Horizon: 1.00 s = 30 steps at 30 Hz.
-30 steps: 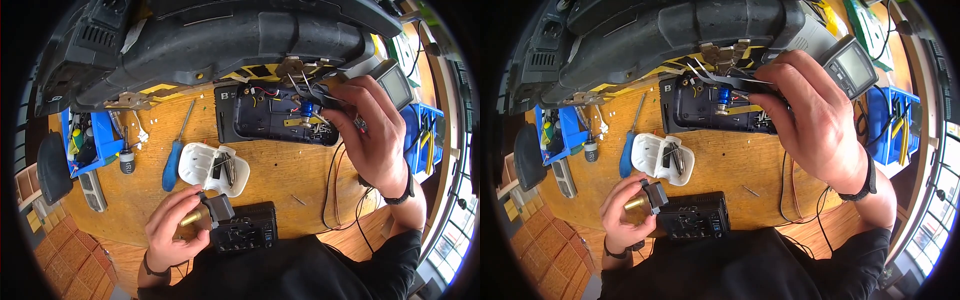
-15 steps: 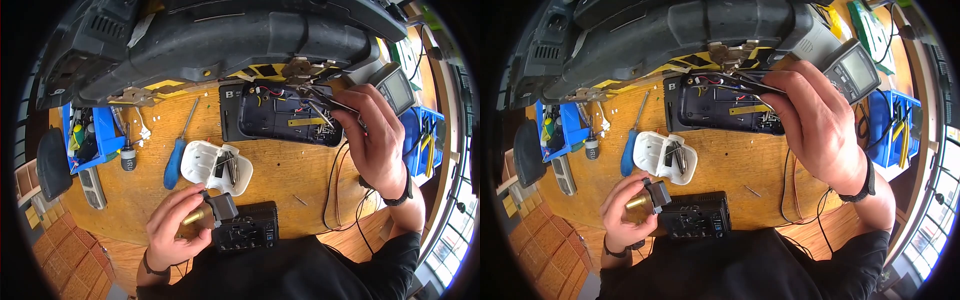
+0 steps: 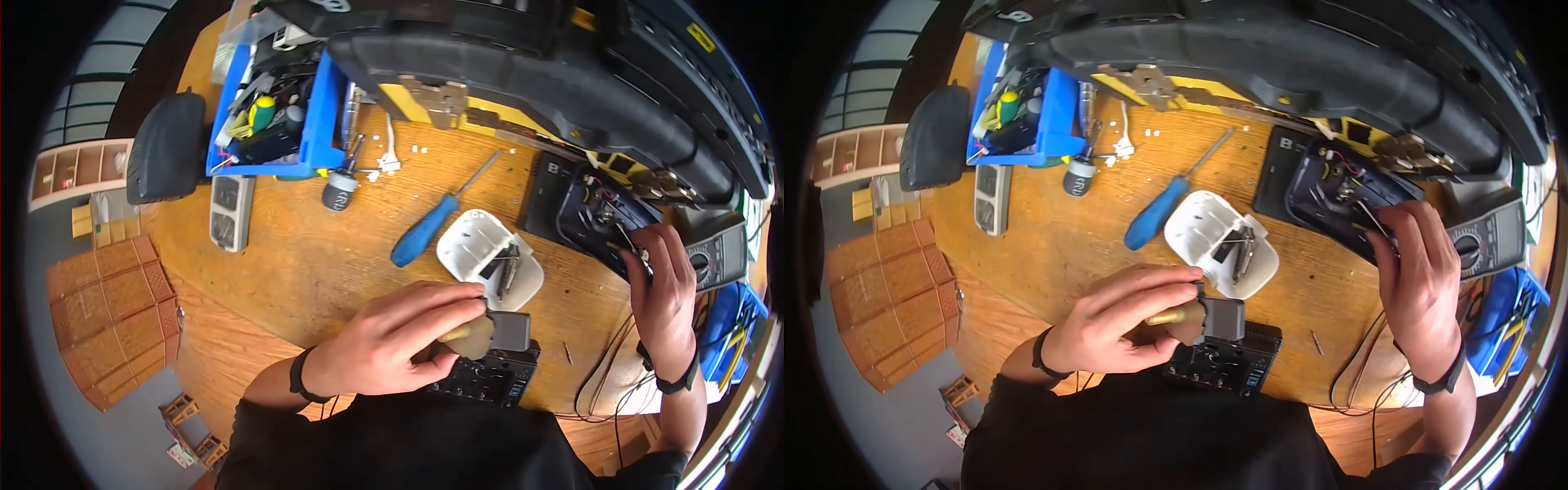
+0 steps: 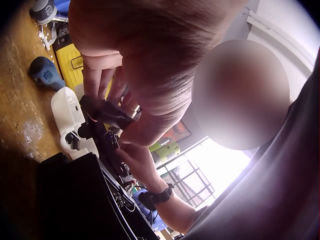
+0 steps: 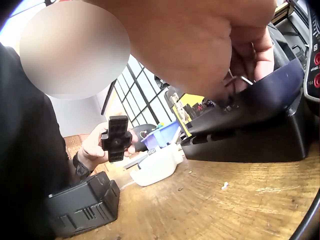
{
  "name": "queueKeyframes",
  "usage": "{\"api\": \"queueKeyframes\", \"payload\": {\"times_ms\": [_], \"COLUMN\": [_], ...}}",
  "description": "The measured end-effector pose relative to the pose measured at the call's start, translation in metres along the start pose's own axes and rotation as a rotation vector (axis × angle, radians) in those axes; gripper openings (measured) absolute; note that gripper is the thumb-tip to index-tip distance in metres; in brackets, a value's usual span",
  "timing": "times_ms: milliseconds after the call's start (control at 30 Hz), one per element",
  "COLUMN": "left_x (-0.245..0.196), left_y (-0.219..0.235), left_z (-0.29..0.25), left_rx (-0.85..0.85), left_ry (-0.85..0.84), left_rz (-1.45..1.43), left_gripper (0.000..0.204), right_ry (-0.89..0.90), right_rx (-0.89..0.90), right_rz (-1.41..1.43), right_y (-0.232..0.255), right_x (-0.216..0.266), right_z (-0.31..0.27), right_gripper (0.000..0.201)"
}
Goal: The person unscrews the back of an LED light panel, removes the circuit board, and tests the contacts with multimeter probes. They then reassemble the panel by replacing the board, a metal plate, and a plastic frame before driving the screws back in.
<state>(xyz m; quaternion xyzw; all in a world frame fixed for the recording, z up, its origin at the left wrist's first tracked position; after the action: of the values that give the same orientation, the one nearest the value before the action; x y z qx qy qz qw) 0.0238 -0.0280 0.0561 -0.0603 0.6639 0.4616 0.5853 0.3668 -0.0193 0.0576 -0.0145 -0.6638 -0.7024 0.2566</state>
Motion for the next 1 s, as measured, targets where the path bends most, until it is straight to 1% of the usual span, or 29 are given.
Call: {"api": "queueKeyframes", "payload": {"times_ms": [67,100,133,200,267,300,367,400,467,500,567,600,667,700,733,800,867,933,1000], "left_x": [0.001,0.001,0.000,-0.002,-0.007,-0.009,-0.009,-0.005,-0.005,-0.002,0.004,0.010,0.024,0.022,0.023,0.021,0.026,0.044,0.057], "left_y": [0.000,0.000,-0.001,-0.002,0.000,0.000,-0.003,-0.008,-0.012,-0.014,-0.022,-0.029,-0.040,-0.034,-0.026,-0.005,0.029,0.047,0.055], "left_z": [0.000,0.001,0.003,0.012,0.034,0.047,0.077,0.096,0.124,0.136,0.153,0.154,0.154,0.145,0.134,0.107,0.073,0.036,0.011], "left_rx": [-0.009,-0.008,-0.007,-0.005,-0.050,-0.061,-0.075,-0.151,-0.038,-0.043,0.023,0.021,-0.046,-0.089,-0.081,-0.123,-0.083,-0.155,-0.190], "left_ry": [0.004,-0.019,-0.043,-0.043,-0.171,-0.169,-0.254,-0.367,-0.356,-0.359,-0.425,-0.423,-0.363,-0.392,-0.394,-0.366,-0.182,0.085,0.299], "left_rz": [-0.007,-0.009,-0.014,-0.013,0.120,0.121,0.235,0.316,0.398,0.401,0.478,0.478,0.487,0.533,0.525,0.482,0.560,0.722,0.825], "left_gripper": [0.063,0.064,0.064,0.066,0.069,0.069,0.070,0.043,0.042,0.042,0.049,0.049,0.051,0.051,0.051,0.051,0.053,0.053,0.052], "right_ry": [-0.025,-0.056,-0.050,-0.065,-0.055,-0.055,-0.052,-0.061,-0.045,-0.040,-0.005,-0.015,-0.033,-0.018,-0.013,-0.036,0.013,0.057,0.105], "right_rx": [0.010,0.039,0.040,0.016,-0.007,-0.032,-0.016,0.001,-0.005,0.001,0.003,0.016,0.032,0.028,0.016,0.028,0.018,-0.010,-0.015], "right_rz": [-0.045,-0.025,-0.026,-0.093,-0.106,-0.116,-0.125,-0.131,-0.220,-0.202,-0.199,-0.175,-0.098,-0.070,-0.059,-0.026,-0.013,0.021,0.029], "right_y": [0.000,0.000,0.001,0.005,0.010,0.012,0.018,0.021,0.023,0.024,0.026,0.026,0.025,0.023,0.023,0.022,0.022,0.019,0.016], "right_x": [0.002,0.001,0.003,0.006,0.012,0.015,0.023,0.027,0.034,0.036,0.040,0.045,0.049,0.048,0.052,0.053,0.053,0.054,0.059], "right_z": [0.000,-0.003,-0.004,-0.006,-0.011,-0.014,-0.020,-0.025,-0.037,-0.044,-0.057,-0.064,-0.077,-0.084,-0.086,-0.094,-0.094,-0.091,-0.083], "right_gripper": [0.030,0.038,0.038,0.044,0.047,0.049,0.048,0.047,0.042,0.041,0.037,0.037,0.036,0.035,0.034,0.035,0.035,0.035,0.035]}}
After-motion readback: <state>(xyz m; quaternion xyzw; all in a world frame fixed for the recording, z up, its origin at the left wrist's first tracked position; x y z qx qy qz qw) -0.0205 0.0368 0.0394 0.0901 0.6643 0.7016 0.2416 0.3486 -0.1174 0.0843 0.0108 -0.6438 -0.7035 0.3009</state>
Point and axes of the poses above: each hand's wrist, its own z-axis towards the middle knuckle, its own y-axis out of the back of the hand, x = y × z, the point moved 2 cm from there along z, towards the middle knuckle, and after that the axes turned 5 degrees about x, right-handed, at the moved point
